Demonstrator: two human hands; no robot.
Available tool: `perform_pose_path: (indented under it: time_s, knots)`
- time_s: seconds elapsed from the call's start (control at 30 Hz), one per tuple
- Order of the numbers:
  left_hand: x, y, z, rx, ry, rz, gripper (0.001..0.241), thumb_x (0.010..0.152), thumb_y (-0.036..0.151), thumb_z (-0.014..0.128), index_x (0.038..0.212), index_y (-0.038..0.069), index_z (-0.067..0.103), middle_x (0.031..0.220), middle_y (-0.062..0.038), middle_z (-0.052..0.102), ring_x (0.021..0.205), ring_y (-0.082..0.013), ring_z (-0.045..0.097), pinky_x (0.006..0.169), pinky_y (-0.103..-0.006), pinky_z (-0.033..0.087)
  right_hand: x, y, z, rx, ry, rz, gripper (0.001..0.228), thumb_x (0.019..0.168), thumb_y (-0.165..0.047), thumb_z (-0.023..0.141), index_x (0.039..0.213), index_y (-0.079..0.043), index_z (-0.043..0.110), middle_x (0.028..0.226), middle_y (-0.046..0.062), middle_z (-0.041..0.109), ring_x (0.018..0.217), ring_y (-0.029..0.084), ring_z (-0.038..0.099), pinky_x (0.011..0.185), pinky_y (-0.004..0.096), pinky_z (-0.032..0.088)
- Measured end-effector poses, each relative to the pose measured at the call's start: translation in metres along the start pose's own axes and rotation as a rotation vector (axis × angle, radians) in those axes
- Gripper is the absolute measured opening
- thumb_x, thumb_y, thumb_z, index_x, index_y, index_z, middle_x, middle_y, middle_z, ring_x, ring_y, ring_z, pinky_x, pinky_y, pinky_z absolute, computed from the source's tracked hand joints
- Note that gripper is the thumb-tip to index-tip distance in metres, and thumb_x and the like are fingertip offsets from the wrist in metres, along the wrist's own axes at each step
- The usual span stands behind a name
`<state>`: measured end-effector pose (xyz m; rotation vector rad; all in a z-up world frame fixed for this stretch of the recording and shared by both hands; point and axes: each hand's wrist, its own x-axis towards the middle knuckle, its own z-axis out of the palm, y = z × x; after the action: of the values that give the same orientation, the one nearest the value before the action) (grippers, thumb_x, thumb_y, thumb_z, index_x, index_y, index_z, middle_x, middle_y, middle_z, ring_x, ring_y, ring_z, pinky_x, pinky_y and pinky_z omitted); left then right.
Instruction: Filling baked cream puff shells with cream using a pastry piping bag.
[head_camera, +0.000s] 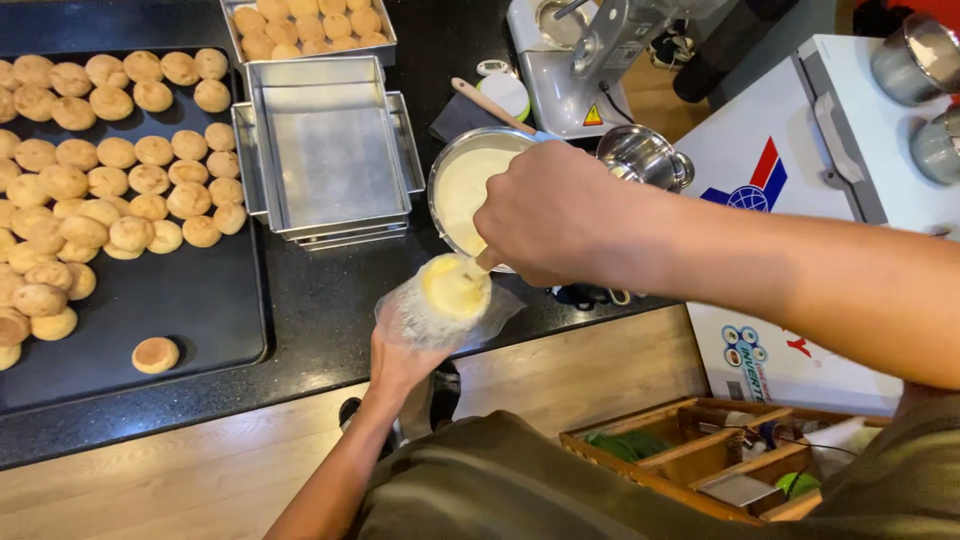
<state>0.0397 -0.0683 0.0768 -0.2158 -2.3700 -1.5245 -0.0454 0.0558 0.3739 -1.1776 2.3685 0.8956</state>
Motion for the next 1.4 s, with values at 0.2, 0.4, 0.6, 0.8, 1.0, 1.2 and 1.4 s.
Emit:
perform_pose_path:
  time_s: [0.2,0.4,0.6,0.8,1.0,1.2,1.4]
  knots:
    - [0.002,0.005,-0.015,-0.155,-0.162,-0.071,0.068,0.072,0.036,0.09,0.128,0.006,0.067,0.119,-0.013,0.075,0.109,-0.0277,0.075,0.096,-0.037,0.06,0.014,-0.024,0.036,-0.066,0.23,-0.126,0.013,0.078,-0.016,0.071,0.065,-0.016,0.075,0.072,0.01,0.073,0.068,0.03,0.074,0.056,0.041,0.057]
    - [-0.005,0.003,-0.011,-0.144,-0.134,-0.217,0.083,0.052,0.035,0.092,0.123,0.004,0.062,0.114,-0.014,0.073,0.102,-0.0266,0.073,0.093,-0.0354,0.06,0.009,-0.052,0.05,-0.042,0.291,-0.137,0.009,0.074,-0.016,0.071,0.065,-0.014,0.074,0.072,0.008,0.074,0.064,0.026,0.073,0.053,0.039,0.056]
    - [-0.022,-0.027,-0.009,-0.176,-0.289,-0.351,0.091,0.056,0.038,0.095,0.132,0.006,0.058,0.125,-0.011,0.072,0.113,-0.0227,0.071,0.098,-0.0355,0.056,-0.016,-0.056,0.058,-0.122,0.391,-0.263,0.021,0.08,-0.016,0.069,0.06,-0.01,0.068,0.065,0.004,0.068,0.059,0.02,0.07,0.048,0.035,0.052]
    - [-0.031,-0.053,0.001,-0.3,-0.173,-0.201,0.1,0.051,0.03,0.098,0.136,0.002,0.053,0.128,-0.014,0.069,0.114,-0.0239,0.068,0.098,-0.0368,0.054,-0.074,-0.005,0.019,-0.418,0.319,-0.255,0.025,0.097,-0.027,0.056,0.082,-0.009,0.066,0.062,0.001,0.063,0.056,0.015,0.065,0.051,0.03,0.052]
    - [-0.043,-0.139,0.045,-0.338,-0.214,-0.317,0.095,0.061,0.031,0.096,0.14,0.003,0.05,0.134,-0.014,0.065,0.121,-0.0234,0.064,0.103,-0.0372,0.052,-0.101,0.035,0.008,-0.24,0.242,0.092,0.042,0.093,-0.05,0.055,0.08,-0.012,0.069,0.069,0.002,0.067,0.052,0.026,0.067,0.051,0.039,0.055]
    - [-0.032,-0.145,0.063,-0.247,-0.251,-0.149,0.085,0.066,0.033,0.091,0.139,0.004,0.056,0.138,-0.014,0.063,0.128,-0.0279,0.06,0.112,-0.0382,0.045,-0.024,0.094,0.159,-0.075,0.05,0.498,0.051,0.101,-0.055,0.054,0.079,-0.014,0.074,0.074,0.011,0.074,0.065,0.03,0.072,0.058,0.041,0.056]
    - [-0.037,-0.143,0.077,-0.139,-0.311,-0.079,0.081,0.066,0.031,0.093,0.136,0.005,0.06,0.138,-0.016,0.062,0.13,-0.0308,0.057,0.113,-0.0408,0.041,0.046,0.101,0.242,0.386,-0.22,0.737,0.081,0.087,-0.077,0.062,0.1,0.002,0.074,0.104,0.023,0.074,0.096,0.036,0.074,0.083,0.046,0.059]
